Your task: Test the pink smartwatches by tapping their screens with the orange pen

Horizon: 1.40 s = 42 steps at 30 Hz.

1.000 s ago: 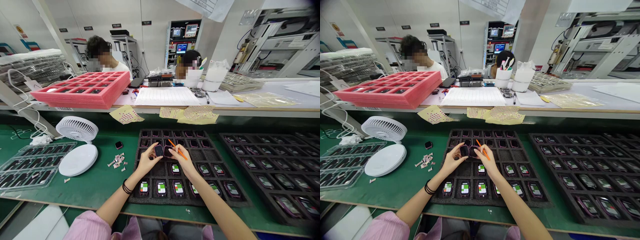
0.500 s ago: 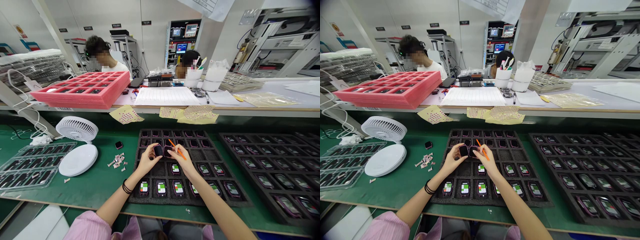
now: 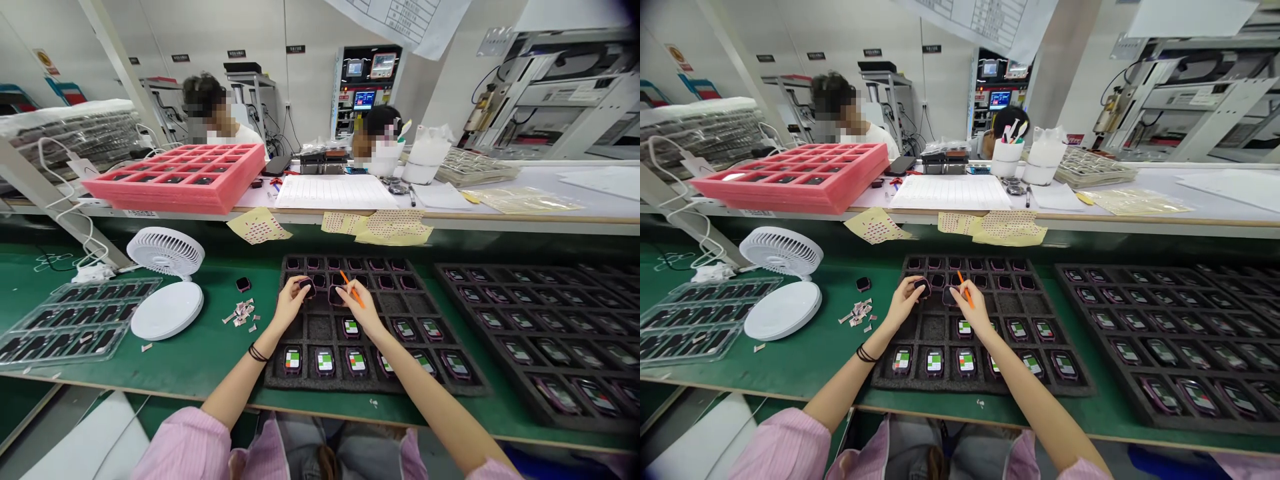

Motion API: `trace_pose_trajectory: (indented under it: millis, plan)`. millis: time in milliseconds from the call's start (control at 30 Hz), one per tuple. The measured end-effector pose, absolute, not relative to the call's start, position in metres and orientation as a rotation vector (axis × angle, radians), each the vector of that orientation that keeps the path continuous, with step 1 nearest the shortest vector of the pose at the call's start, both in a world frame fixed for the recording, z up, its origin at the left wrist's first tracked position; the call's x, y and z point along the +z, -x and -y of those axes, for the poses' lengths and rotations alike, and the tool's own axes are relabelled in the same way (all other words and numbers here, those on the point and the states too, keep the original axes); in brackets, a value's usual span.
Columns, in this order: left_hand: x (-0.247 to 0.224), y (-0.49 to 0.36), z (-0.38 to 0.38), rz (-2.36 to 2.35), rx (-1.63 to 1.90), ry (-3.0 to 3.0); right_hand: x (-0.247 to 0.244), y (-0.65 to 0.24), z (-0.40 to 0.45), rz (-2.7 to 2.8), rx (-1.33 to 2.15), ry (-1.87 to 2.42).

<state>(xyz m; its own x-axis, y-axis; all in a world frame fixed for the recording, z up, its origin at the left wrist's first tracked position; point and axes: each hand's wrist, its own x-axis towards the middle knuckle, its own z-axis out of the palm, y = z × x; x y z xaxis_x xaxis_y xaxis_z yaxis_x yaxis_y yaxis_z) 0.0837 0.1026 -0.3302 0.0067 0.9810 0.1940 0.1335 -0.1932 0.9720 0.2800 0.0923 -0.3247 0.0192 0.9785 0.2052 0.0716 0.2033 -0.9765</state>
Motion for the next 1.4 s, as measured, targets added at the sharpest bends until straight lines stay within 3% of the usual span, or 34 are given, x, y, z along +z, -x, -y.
trace_pose_trajectory:
  millis: [267,500,667,933,1133,1400]
  plan:
    - [-0.326,-0.06,-0.09,-1.589,0.958,-2.076,-0.318,-0.258,-0.099,1.761,0.77,1.179]
    - [-0.325,-0.054,-0.086,-1.719,0.817,-2.185,-0.318,-0.239,-0.105,1.887,0.768,1.184]
    - [-0.313,-0.054,-0.078,-1.835,0.762,-2.249,-0.296,-0.285,-0.085,1.927,0.593,1.303]
    - [-0.301,-0.126,-0.057,-1.15,0.384,-2.574,-0.308,-0.348,-0.045,2.004,0.099,2.055]
    - [-0.289,-0.157,-0.068,-1.153,0.03,-2.66,-0.319,-0.345,-0.04,2.046,0.319,1.91]
    - [-0.289,-0.166,-0.073,-1.151,0.065,-2.637,-0.326,-0.345,-0.039,1.801,0.768,1.613]
